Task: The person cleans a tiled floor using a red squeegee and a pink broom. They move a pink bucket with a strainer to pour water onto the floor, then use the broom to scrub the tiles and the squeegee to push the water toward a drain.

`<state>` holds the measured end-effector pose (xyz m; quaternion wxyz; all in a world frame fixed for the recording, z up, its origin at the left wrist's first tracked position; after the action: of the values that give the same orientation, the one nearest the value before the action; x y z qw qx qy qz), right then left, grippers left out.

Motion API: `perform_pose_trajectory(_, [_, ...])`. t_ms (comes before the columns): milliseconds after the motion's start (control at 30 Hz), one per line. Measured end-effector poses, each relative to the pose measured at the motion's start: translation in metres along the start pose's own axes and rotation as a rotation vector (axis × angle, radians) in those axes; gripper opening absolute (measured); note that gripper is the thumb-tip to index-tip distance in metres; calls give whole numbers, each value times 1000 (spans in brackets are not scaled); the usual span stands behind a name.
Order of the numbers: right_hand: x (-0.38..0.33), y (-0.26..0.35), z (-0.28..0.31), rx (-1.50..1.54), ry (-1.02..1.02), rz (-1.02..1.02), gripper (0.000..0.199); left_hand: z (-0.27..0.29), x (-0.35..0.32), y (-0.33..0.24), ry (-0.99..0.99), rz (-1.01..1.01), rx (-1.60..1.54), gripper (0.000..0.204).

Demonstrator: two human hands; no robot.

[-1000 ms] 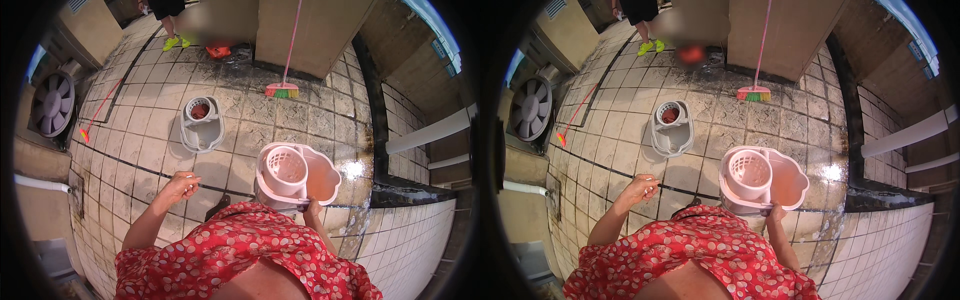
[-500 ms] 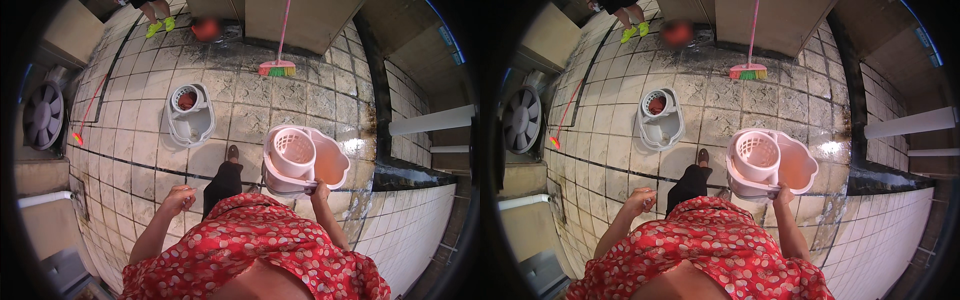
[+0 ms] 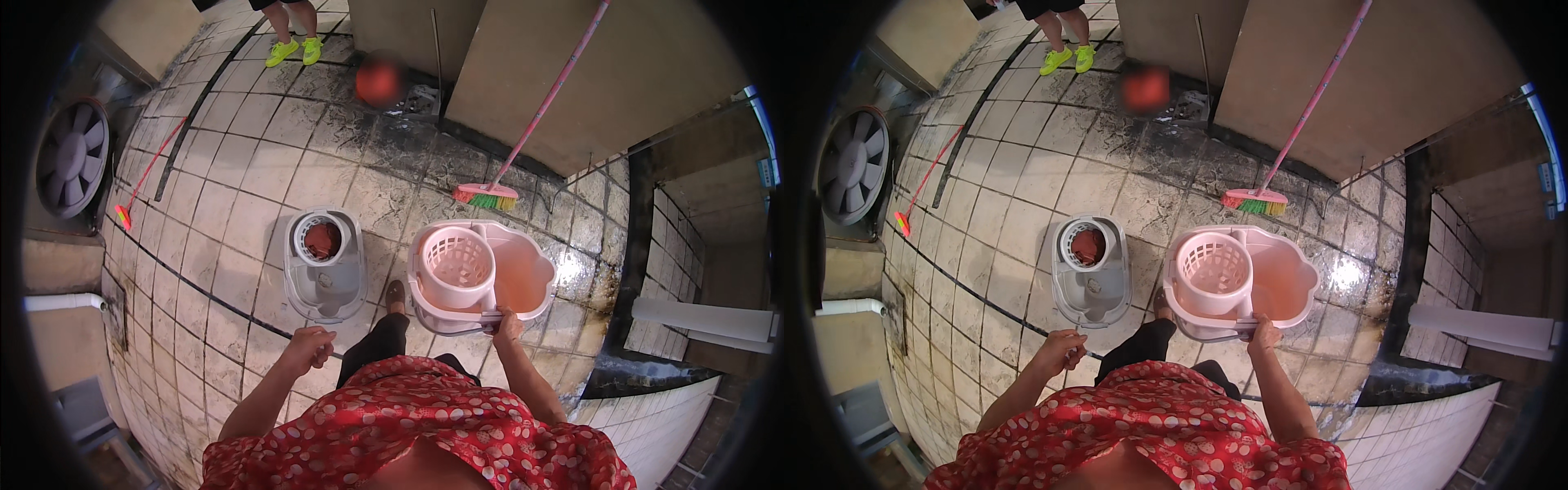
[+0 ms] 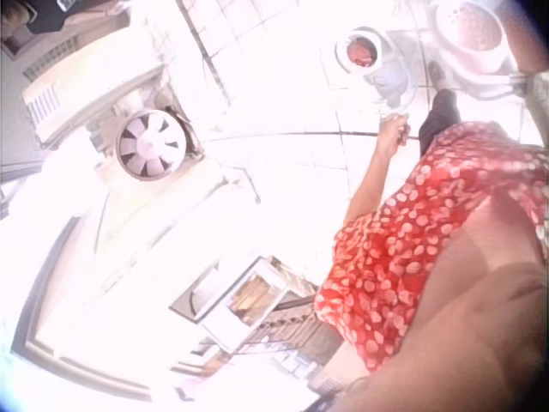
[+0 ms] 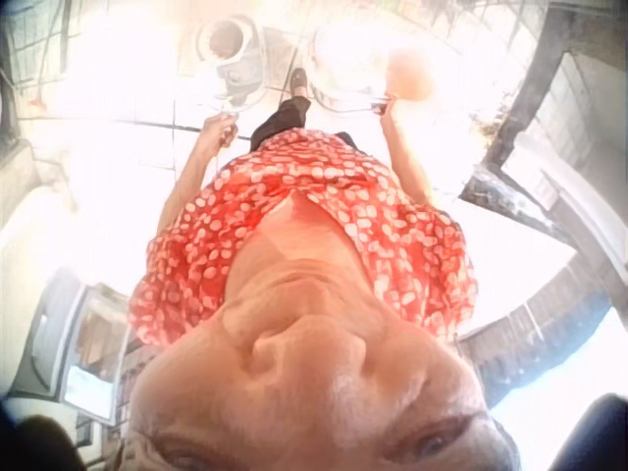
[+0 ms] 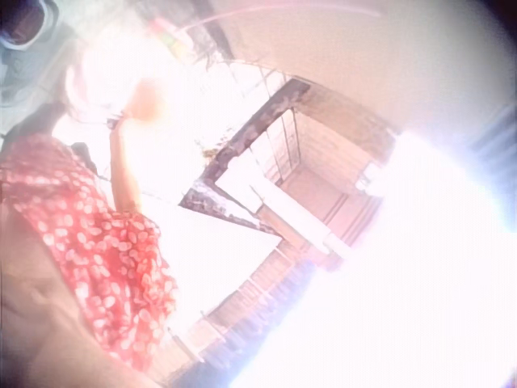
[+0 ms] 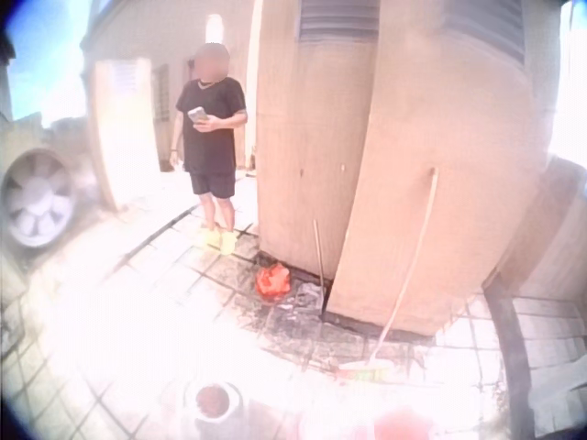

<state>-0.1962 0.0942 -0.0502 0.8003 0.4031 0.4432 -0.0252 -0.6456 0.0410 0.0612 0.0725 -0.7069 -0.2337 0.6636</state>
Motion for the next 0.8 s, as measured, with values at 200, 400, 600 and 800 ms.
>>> perform_pose_trajectory(200, [46, 68, -164, -57, 187, 99, 18, 15, 22, -44, -154, 60, -46, 23])
perform_pose_trajectory(400, [118, 85, -342, -58, 328, 30, 16, 34, 26, -65, -455, 139, -220, 21])
perform_pose_trajectory(600, [244, 65, -469, -288, 416, 247, 22, -2, 17, -79, -667, 267, -191, 19])
perform_pose_trajectory(800, [286, 45, -506, -810, 862, 572, 47, -85, 23, -111, -663, 315, -175, 25])
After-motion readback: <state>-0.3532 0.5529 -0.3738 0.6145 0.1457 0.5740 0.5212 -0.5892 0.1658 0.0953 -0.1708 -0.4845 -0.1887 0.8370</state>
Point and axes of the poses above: each hand's wrist, its own x-axis towards the middle knuckle, its own z-axis out of the back of the hand, y = z × x, the point moved 7 cm from there along x, towards the middle knuckle, and after that the axes turned 6 degrees about -y, right-handed, at the moved point
